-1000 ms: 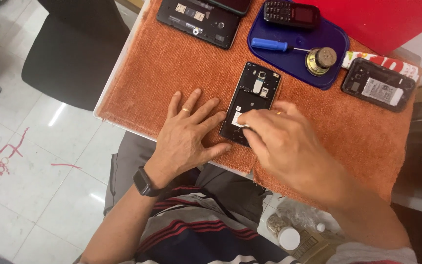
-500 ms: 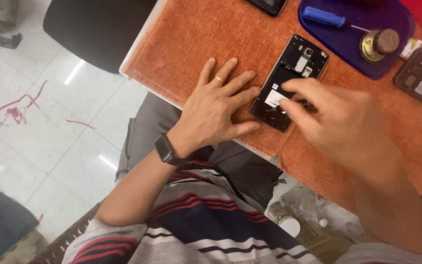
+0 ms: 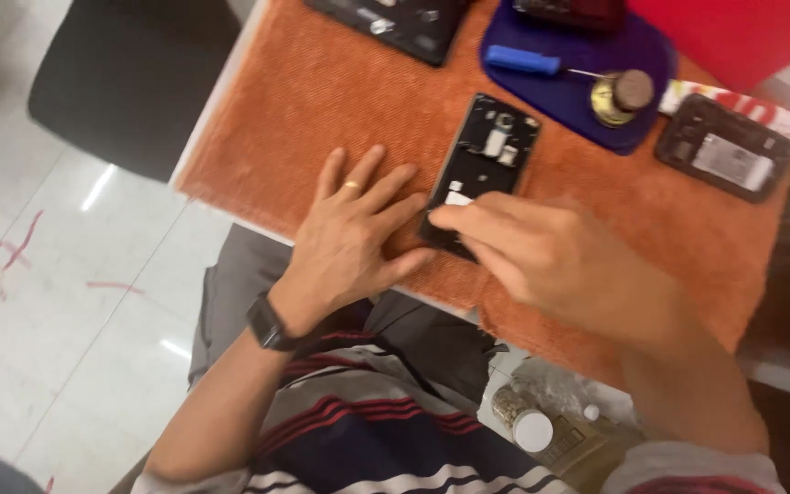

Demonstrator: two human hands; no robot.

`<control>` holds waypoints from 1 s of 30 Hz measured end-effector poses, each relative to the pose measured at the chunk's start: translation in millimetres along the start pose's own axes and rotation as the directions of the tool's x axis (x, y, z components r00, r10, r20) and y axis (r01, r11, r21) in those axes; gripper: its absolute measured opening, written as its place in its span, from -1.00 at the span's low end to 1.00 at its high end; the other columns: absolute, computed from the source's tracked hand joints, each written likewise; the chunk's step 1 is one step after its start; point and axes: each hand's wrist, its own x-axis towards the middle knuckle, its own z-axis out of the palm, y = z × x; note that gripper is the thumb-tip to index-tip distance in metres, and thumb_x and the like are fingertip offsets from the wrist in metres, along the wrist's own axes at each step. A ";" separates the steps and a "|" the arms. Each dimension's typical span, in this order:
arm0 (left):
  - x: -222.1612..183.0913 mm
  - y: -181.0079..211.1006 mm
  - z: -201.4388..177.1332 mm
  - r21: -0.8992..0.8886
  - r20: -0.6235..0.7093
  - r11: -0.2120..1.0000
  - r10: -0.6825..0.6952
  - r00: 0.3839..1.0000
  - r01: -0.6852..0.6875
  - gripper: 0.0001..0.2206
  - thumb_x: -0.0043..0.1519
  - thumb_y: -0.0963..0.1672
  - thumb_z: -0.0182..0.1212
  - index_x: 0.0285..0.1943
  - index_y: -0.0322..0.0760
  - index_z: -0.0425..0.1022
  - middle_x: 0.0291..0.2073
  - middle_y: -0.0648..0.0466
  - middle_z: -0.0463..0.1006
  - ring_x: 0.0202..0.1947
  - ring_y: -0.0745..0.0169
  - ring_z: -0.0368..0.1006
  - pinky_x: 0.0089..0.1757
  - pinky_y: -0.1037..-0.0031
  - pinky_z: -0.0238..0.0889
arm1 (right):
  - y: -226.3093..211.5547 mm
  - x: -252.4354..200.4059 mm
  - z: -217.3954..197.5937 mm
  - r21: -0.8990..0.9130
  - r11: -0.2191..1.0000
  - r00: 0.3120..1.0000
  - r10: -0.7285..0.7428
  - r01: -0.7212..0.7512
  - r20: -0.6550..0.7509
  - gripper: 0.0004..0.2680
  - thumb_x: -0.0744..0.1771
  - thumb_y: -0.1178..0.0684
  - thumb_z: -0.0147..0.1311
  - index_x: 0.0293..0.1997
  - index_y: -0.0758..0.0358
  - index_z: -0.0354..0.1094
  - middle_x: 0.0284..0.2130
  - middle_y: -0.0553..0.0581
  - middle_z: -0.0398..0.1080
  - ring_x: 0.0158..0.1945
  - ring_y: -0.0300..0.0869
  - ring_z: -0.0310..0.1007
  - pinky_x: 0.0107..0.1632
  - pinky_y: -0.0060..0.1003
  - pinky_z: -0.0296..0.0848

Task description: Scraping adhesive residue from the internal frame of a disassembled smartphone using fingernails and a small tool.

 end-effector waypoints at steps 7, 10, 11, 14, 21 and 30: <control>2.9 1.6 0.6 0.017 -0.012 1.000 0.006 1.000 -0.006 -0.53 0.29 0.15 0.17 0.17 -0.17 0.58 0.24 -0.08 0.52 0.33 -0.32 0.31 0.27 -0.24 -0.04 | 3.9 1.0 11.3 0.090 0.996 0.998 -0.024 0.030 -0.064 -0.67 0.32 0.42 0.03 0.23 0.35 0.31 -0.06 0.26 0.49 -0.50 -0.22 0.45 -0.60 -0.49 0.49; 3.1 2.2 -0.2 0.024 -0.003 1.000 0.012 1.000 -0.012 -0.55 0.29 0.14 0.19 0.13 -0.17 0.59 0.22 -0.07 0.53 0.29 -0.31 0.33 0.26 -0.22 -0.01 | 4.4 0.2 14.0 -0.039 0.998 0.991 -0.047 0.042 -0.129 -0.81 0.37 0.37 0.12 0.09 0.39 0.40 -0.46 0.10 0.40 -0.59 -0.23 0.33 -0.59 -0.38 0.42; 2.0 1.6 1.4 0.035 -0.011 0.999 0.012 1.000 -0.012 -0.54 0.28 0.15 0.21 0.14 -0.15 0.60 0.22 -0.04 0.53 0.30 -0.29 0.33 0.26 -0.21 -0.01 | 6.7 -0.5 15.7 -0.107 0.994 0.986 -0.031 0.014 -0.164 -0.83 0.37 0.31 0.19 0.07 0.37 0.43 -0.47 0.07 0.41 -0.58 -0.25 0.33 -0.57 -0.40 0.42; 2.4 2.0 2.4 0.039 -0.022 0.999 0.010 1.000 -0.009 -0.56 0.28 0.13 0.20 0.14 -0.15 0.61 0.22 -0.03 0.53 0.32 -0.27 0.33 0.26 -0.21 -0.01 | 3.4 -1.9 13.6 -0.045 0.998 0.988 -0.043 0.036 -0.149 -0.76 0.33 0.37 0.13 0.11 0.37 0.40 -0.28 0.18 0.45 -0.41 -0.14 0.46 -0.45 -0.34 0.54; 2.3 0.7 3.2 0.052 0.005 0.999 -0.005 1.000 0.005 -0.53 0.28 0.16 0.17 0.17 -0.13 0.59 0.24 -0.02 0.52 0.32 -0.30 0.32 0.28 -0.22 -0.04 | 7.0 -0.5 15.8 -0.063 0.998 0.985 -0.009 -0.002 -0.174 -0.83 0.40 0.29 0.12 0.12 0.39 0.41 -0.48 0.08 0.43 -0.62 -0.25 0.32 -0.63 -0.42 0.40; 4.2 3.3 -0.5 0.037 0.031 0.999 -0.021 0.999 0.020 -0.52 0.30 0.16 0.11 0.15 -0.17 0.57 0.24 0.01 0.51 0.34 -0.29 0.30 0.27 -0.22 -0.05 | 5.2 0.5 15.8 0.048 0.991 0.978 -0.111 0.121 -0.175 -0.77 0.36 0.42 0.04 0.13 0.48 0.32 -0.15 0.34 0.49 -0.20 0.01 0.58 -0.19 -0.22 0.68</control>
